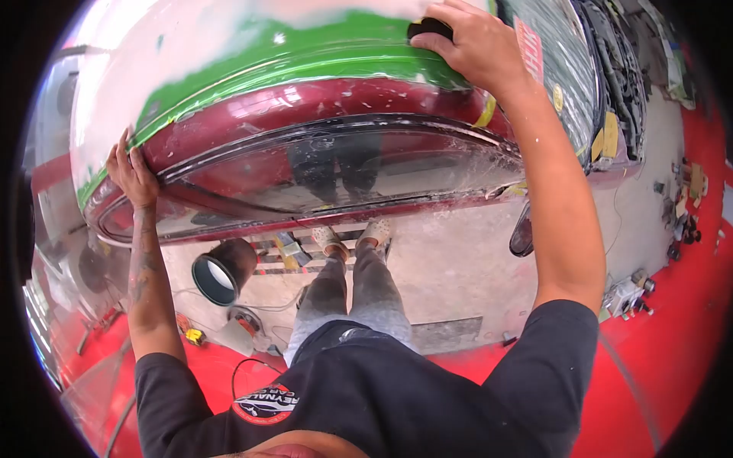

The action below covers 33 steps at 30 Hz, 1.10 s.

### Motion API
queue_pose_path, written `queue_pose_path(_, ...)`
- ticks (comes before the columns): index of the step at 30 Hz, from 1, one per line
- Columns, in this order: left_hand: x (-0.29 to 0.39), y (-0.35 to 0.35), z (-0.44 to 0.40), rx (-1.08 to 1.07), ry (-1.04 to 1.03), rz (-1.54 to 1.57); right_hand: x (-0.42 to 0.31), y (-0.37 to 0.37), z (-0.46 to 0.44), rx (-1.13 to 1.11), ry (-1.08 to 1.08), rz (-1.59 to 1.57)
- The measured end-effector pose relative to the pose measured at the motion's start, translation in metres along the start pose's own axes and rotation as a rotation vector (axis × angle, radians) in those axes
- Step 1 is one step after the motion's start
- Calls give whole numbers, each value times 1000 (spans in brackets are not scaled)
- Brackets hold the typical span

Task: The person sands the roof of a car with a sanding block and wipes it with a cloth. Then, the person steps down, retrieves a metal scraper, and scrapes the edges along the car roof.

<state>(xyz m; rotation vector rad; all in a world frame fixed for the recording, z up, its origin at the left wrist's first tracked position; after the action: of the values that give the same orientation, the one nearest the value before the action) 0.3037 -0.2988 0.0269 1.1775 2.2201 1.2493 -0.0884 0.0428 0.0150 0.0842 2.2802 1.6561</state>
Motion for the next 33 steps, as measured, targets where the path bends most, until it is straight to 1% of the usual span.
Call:
queue_pose_path(2,6,12,2,91,0,31,-22,-11,-20,20,78,-67)
queue_pose_path(3,0,10,2,94,11,17,-38,-15,-32,57,134,-129)
queue_pose_path(4,-6,8,3,80,28,56,-67,-13,-48,107,182,-106)
queue_pose_path(7,-6,9,5,70,50,98,-116,-21,-80,101,173,-153)
queue_pose_path(8,-4,11,5,89,48,90,-119,-24,-77,169,253,-41)
queue_pose_path(11,-4,13,5,123,63,86,-93,-16,-61,142,315,-2)
queue_pose_path(14,-4,14,6,125,61,98,-103,-19,-64,178,416,63)
queue_pose_path(19,-17,10,12,127,89,132,-208,-46,-123,250,541,9)
queue_pose_path(20,-19,9,11,139,86,137,-220,-47,-129,273,567,7)
queue_pose_path(22,-21,10,12,154,82,154,-205,-44,-122,230,548,46)
queue_pose_path(25,-18,13,14,183,72,162,-155,-28,-93,120,465,81)
queue_pose_path(27,-16,14,14,214,84,168,-126,-17,-74,86,421,98)
queue_pose_path(30,-16,14,15,245,83,186,-148,-27,-89,74,442,70)
queue_pose_path(32,-20,18,19,318,99,203,-193,-46,-118,81,528,58)
queue_pose_path(33,-21,18,21,321,109,199,-223,-54,-135,143,590,12)
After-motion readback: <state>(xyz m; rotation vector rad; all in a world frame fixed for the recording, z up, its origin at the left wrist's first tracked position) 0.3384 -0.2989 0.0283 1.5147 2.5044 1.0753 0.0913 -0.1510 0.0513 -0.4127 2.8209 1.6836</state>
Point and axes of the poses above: each hand's wrist, its own z-axis away from the middle knuckle, its own y-axis out of the back of the hand, x = y × z, the point moved 9 cm from there along -z, towards the middle knuckle, and after that the axes turned 10 degrees about y, right-handed, at the moved point
